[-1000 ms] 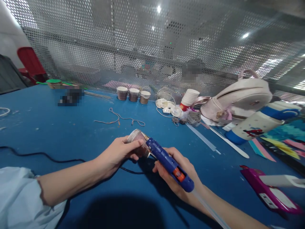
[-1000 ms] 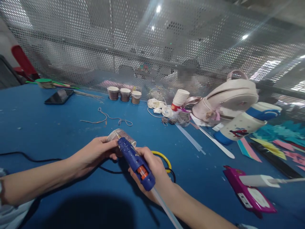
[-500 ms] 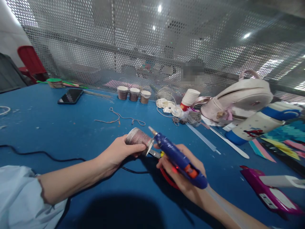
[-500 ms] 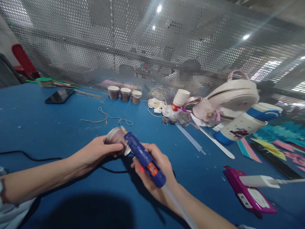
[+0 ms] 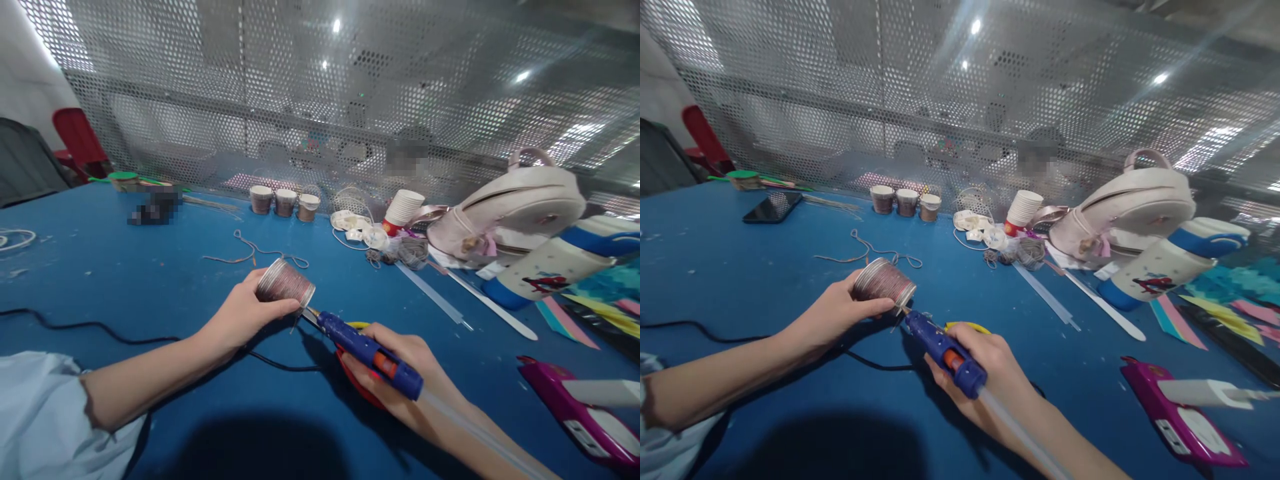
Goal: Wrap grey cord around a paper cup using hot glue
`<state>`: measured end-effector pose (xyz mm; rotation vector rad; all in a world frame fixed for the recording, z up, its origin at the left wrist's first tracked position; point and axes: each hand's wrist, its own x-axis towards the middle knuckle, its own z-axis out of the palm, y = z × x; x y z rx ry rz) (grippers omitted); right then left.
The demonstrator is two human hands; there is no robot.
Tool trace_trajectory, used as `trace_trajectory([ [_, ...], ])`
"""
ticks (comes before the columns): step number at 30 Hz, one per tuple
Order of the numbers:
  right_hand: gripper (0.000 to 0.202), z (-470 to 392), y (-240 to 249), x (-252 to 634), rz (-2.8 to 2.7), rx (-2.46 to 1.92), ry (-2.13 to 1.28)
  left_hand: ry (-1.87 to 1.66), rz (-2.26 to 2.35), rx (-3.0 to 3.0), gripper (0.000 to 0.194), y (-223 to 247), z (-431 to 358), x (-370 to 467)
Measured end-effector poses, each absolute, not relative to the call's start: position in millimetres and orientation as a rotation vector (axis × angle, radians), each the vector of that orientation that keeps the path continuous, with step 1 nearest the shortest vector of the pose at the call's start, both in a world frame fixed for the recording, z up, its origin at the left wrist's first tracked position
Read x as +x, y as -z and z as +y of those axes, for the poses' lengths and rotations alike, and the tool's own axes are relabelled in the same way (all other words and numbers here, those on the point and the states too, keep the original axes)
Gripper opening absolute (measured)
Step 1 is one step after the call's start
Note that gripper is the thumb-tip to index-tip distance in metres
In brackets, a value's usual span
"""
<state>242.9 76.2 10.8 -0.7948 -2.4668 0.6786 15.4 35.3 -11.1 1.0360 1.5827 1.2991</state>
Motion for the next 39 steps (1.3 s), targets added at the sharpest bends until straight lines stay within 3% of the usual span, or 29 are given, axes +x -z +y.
trace_trajectory([
  [25, 0.014, 76.5, -0.5, 247.8, -2.492, -0.767, -0.824, -1.291, 1.616, 1.146, 0.057, 13.5, 35.5, 15.0],
  [39, 0.013, 74.4, -7.3, 246.8, -2.469, -0.775, -0.715, -1.309, 1.585, 1.14, 0.049, 11.6, 35.1, 15.0],
])
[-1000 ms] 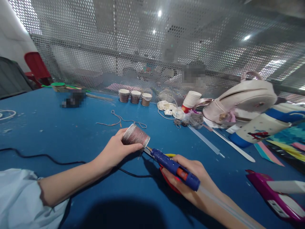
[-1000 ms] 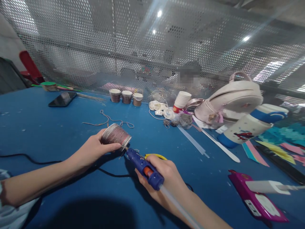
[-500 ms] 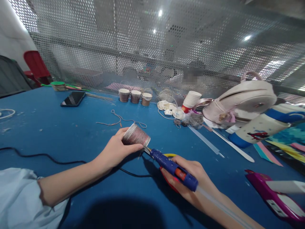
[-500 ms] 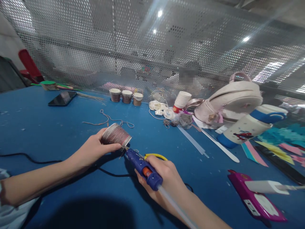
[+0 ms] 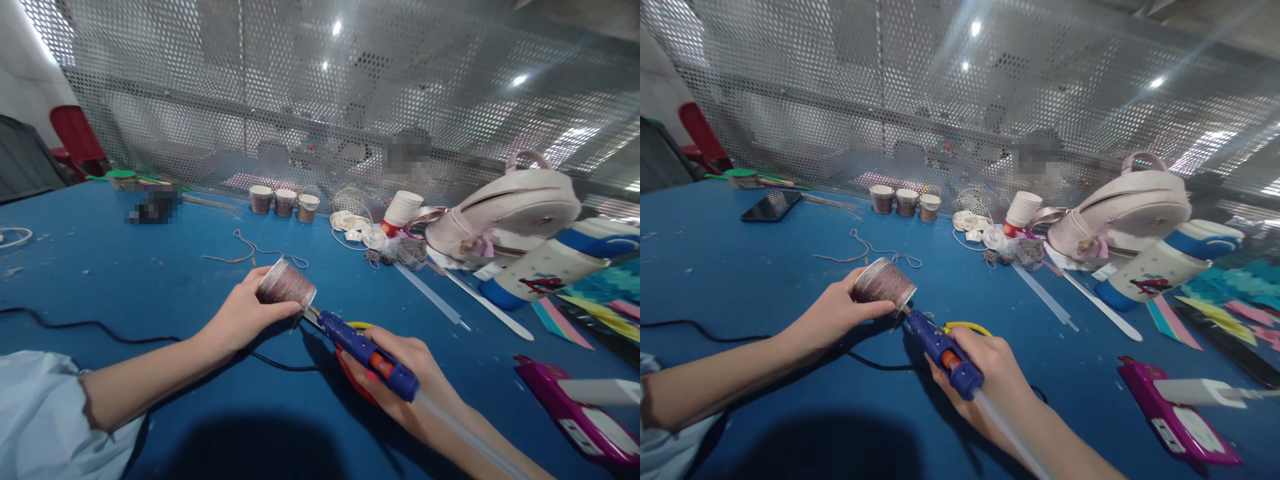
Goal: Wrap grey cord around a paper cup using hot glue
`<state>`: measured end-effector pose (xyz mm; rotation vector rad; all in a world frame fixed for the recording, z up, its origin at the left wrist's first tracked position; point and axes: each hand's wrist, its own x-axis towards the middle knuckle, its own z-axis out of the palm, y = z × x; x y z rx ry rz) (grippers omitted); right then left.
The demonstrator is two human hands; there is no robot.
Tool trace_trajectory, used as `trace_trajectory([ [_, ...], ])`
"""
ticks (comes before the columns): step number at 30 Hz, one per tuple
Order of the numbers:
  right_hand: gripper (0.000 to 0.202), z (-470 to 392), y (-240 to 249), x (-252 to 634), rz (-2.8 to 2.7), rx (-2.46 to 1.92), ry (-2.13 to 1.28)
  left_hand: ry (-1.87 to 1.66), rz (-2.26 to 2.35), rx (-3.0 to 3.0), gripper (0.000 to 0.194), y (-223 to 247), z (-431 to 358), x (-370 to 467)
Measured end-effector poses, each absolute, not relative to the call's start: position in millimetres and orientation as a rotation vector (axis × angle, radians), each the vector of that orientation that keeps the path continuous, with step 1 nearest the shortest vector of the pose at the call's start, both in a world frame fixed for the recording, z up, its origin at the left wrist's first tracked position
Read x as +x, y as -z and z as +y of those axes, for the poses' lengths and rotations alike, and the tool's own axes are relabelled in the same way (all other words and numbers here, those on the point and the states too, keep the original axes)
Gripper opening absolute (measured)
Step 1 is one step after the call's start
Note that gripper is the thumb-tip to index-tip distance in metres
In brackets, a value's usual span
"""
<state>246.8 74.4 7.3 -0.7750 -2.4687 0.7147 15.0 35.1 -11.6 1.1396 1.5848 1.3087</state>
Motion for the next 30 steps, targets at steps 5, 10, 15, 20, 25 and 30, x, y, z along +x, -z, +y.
trace_trajectory([
  [5, 0.016, 75.1, -7.4, 246.7, -2.478, -0.737, -0.714, -1.295, 1.588, 1.167, 0.05, 12.9, 35.3, 14.3],
  [10, 0.013, 74.7, -11.5, 245.5, -2.504, -0.755, -0.697, -1.278, 1.589, 1.176, 0.053, 13.8, 35.7, 13.8],
  [15, 0.014, 74.6, -11.3, 246.3, -2.473, -0.758, -0.692, -1.291, 1.573, 1.171, 0.056, 14.8, 36.2, 12.6],
  [20, 0.015, 74.1, -11.4, 246.2, -2.512, -0.751, -0.733, -1.297, 1.526, 1.146, 0.057, 15.1, 35.7, 12.2],
  [25, 0.016, 75.5, -12.2, 246.1, -2.463, -0.755, -0.668, -1.285, 1.492, 1.119, 0.051, 14.1, 35.6, 12.7],
  [30, 0.018, 74.4, -9.8, 248.2, -2.493, -0.743, -0.735, -1.271, 1.459, 1.077, 0.05, 13.7, 35.5, 13.1],
])
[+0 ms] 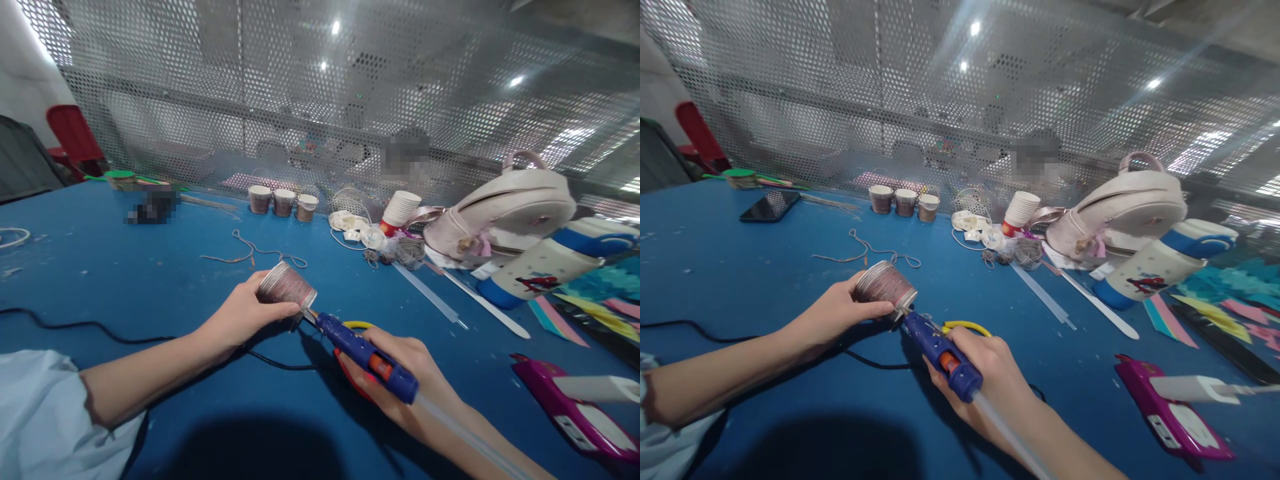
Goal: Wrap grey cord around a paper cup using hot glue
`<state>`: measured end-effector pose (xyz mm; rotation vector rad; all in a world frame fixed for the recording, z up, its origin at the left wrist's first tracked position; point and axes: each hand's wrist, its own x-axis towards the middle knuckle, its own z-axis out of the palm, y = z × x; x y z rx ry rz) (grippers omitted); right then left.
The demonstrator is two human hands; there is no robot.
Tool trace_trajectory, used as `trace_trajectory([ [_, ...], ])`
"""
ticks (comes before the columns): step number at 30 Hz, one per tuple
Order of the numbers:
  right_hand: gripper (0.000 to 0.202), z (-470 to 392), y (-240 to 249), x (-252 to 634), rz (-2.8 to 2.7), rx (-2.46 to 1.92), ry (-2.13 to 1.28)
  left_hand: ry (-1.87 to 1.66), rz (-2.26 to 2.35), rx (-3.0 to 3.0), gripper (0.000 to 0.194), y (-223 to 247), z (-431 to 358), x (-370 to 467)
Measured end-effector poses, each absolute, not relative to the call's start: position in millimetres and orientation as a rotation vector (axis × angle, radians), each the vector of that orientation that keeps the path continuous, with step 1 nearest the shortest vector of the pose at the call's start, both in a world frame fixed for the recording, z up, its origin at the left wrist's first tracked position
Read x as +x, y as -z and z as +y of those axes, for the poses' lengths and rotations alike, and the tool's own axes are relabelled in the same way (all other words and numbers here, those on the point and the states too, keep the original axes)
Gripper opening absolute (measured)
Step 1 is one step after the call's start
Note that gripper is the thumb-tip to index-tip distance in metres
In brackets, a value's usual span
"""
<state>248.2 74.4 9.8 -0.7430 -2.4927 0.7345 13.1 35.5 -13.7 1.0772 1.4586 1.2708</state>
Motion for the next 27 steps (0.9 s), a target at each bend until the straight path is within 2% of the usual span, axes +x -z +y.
trace_trajectory([
  [9, 0.015, 75, -12, 246, -2.492, -0.725, -0.674, -1.259, 1.458, 1.033, 0.052, 14, 35, 14],
  [20, 0.012, 74, -11, 248, -2.442, -0.688, -0.782, -1.286, 1.518, 0.997, 0.049, 17, 36, 13],
  [27, 0.011, 75, 5, 247, -2.489, -0.612, -0.669, -1.292, 1.495, 0.967, 0.051, 17, 36, 14],
])
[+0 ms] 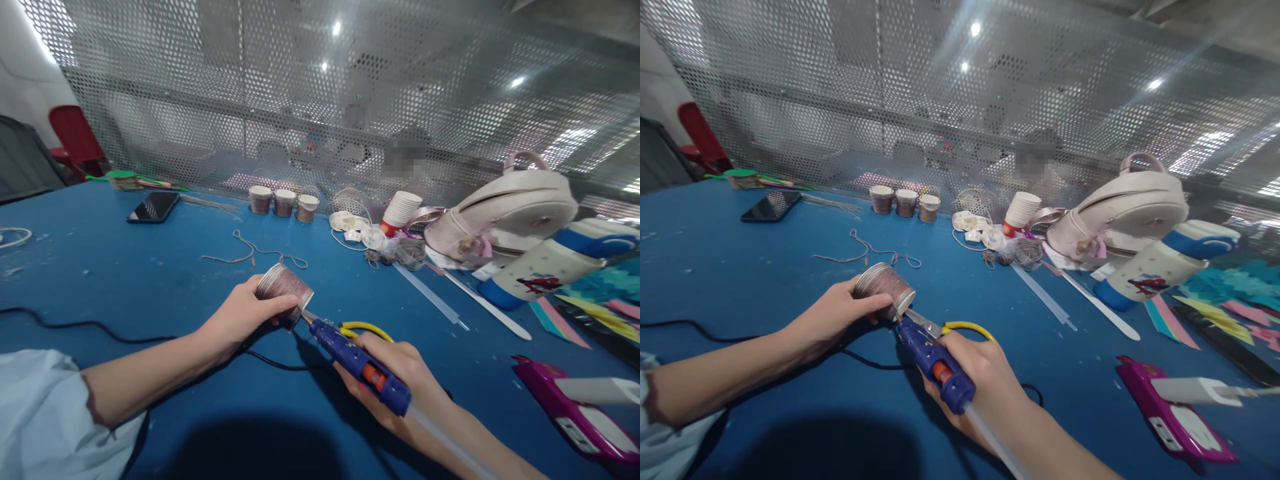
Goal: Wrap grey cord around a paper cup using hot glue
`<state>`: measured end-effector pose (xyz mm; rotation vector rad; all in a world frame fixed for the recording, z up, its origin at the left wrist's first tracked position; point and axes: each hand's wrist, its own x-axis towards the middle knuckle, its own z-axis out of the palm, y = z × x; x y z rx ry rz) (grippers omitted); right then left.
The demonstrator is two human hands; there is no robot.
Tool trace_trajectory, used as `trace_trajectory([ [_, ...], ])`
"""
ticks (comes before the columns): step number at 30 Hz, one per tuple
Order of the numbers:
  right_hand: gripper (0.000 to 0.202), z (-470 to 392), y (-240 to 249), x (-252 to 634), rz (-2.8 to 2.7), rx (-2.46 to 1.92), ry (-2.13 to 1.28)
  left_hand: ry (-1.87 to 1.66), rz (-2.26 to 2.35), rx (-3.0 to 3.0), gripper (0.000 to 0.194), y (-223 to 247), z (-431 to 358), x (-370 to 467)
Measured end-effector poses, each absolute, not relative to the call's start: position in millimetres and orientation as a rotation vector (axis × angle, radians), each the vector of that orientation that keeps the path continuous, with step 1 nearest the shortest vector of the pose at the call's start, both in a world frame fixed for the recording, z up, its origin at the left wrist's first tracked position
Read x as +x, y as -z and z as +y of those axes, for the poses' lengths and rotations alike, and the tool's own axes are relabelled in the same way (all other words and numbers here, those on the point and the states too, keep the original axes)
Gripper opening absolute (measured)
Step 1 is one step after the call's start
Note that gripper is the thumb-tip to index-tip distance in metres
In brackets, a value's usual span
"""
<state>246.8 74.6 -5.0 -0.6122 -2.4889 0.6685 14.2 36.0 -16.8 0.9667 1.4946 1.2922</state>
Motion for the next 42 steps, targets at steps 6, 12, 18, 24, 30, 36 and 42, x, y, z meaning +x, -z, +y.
trace_trajectory([
  [6, 0.008, 76, 9, 245, -2.488, -0.619, -0.637, -1.296, 1.438, 0.976, 0.05, 19, 36, 14],
  [12, 0.007, 76, 10, 245, -2.482, -0.605, -0.585, -1.298, 1.378, 0.963, 0.047, 20, 36, 13],
  [18, 0.007, 75, -4, 247, -2.434, -0.745, -0.671, -1.295, 1.363, 0.954, 0.044, 19, 37, 14],
  [24, 0.012, 77, -3, 249, -2.394, -0.643, -0.649, -1.238, 1.371, 0.967, 0.041, 22, 39, 10],
  [30, 0.007, 79, -1, 248, -2.443, -0.576, -0.695, -1.214, 1.331, 0.921, 0.03, 21, 40, 10],
  [36, 0.004, 79, 1, 247, -2.415, -0.499, -0.765, -1.205, 1.233, 0.811, 0.026, 20, 42, 10],
  [42, 0.012, 85, 10, 246, -2.434, -0.406, -0.554, -1.182, 1.09, 0.754, 0.024, 18, 39, 11],
])
